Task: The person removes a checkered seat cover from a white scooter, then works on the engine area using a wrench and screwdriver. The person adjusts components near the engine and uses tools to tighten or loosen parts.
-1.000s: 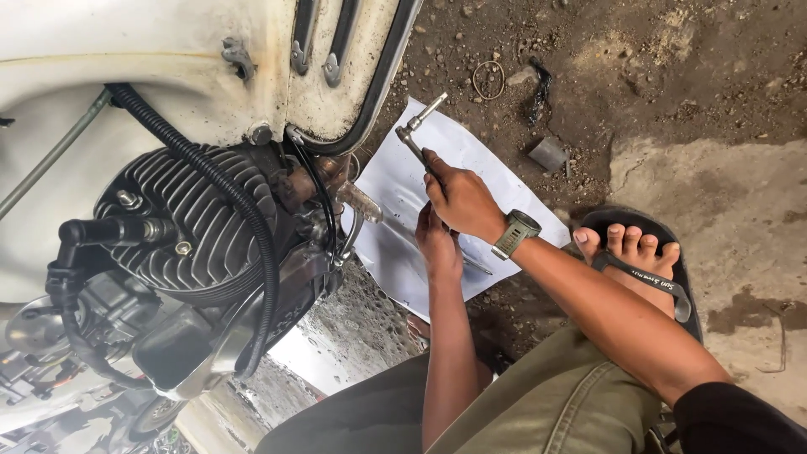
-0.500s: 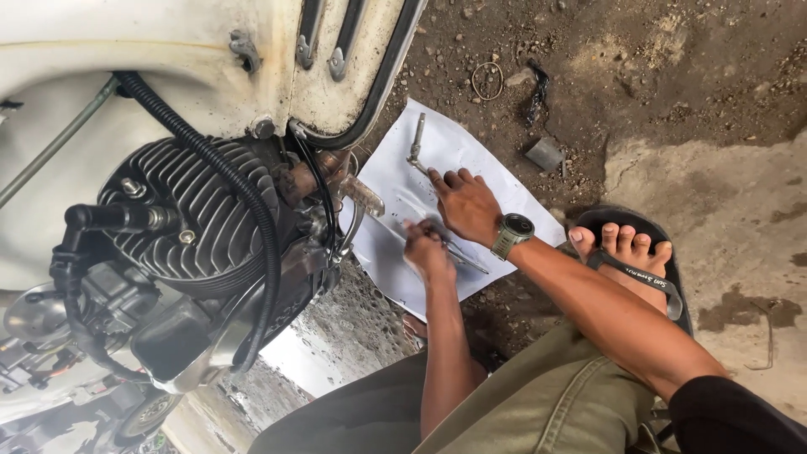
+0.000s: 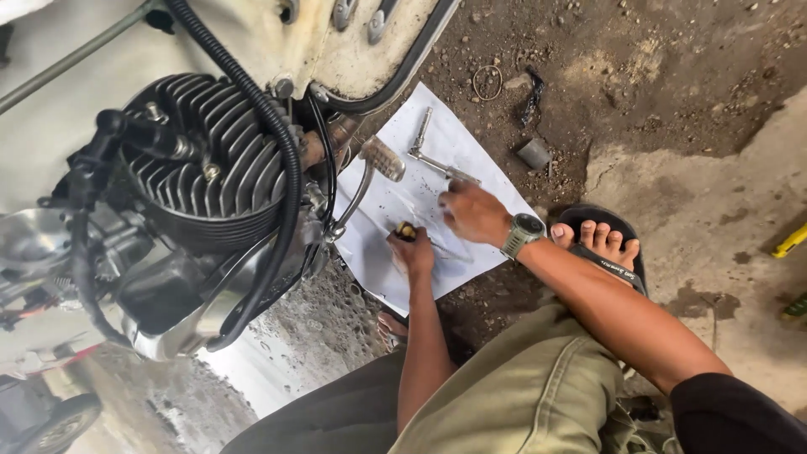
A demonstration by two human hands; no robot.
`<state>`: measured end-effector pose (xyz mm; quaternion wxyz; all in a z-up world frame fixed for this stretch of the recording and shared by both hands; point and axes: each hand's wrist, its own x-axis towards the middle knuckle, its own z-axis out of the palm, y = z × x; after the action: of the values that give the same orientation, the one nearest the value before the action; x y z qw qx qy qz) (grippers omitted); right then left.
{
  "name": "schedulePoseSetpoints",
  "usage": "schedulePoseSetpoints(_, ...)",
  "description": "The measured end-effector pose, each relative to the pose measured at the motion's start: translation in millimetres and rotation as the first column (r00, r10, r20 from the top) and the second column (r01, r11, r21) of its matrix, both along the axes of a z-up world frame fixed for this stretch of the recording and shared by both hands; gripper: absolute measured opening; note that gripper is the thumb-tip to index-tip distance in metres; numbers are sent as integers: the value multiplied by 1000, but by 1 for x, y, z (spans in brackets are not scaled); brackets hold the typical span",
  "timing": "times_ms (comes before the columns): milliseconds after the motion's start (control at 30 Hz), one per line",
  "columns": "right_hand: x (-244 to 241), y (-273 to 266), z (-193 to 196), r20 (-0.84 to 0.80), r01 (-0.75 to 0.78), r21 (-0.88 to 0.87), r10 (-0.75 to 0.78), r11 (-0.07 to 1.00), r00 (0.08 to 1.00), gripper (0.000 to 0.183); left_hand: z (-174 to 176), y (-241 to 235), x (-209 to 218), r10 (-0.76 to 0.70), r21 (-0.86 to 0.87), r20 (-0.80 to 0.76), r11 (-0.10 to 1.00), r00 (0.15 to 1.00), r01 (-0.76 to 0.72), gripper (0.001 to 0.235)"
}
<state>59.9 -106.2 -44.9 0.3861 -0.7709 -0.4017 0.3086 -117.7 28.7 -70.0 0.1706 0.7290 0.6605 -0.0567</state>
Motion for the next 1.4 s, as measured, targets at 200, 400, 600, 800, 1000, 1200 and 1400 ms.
schedulePoseSetpoints(200,22,-27,103,-75,-237,-44,234,970,969,27,145,-51,71,394,-409,657,903,643,-136,55)
schedulePoseSetpoints(400,65,-35,187,181,-388,-8,383,922,906,13,235,-45,66,146,-449,706,849,693,278,36)
schedulePoseSetpoints(600,86,-17,315,263,-562,-119,571,819,777,14,338,-64,70,-409,-79,715,759,568,646,52)
schedulePoseSetpoints(800,79,9,441,249,-684,-317,753,657,609,21,371,-64,48,-564,361,661,817,495,449,25)
schedulePoseSetpoints(1000,65,15,500,234,-521,-189,554,832,799,22,392,-54,21,-546,427,769,826,333,368,8)
schedulePoseSetpoints(1200,19,10,507,-213,-179,93,195,980,958,21,403,-46,14,-469,372,844,861,259,346,11)
schedulePoseSetpoints(1400,-30,9,425,-270,106,372,-2,922,963,22,417,-63,15,-270,184,937,920,221,346,22)
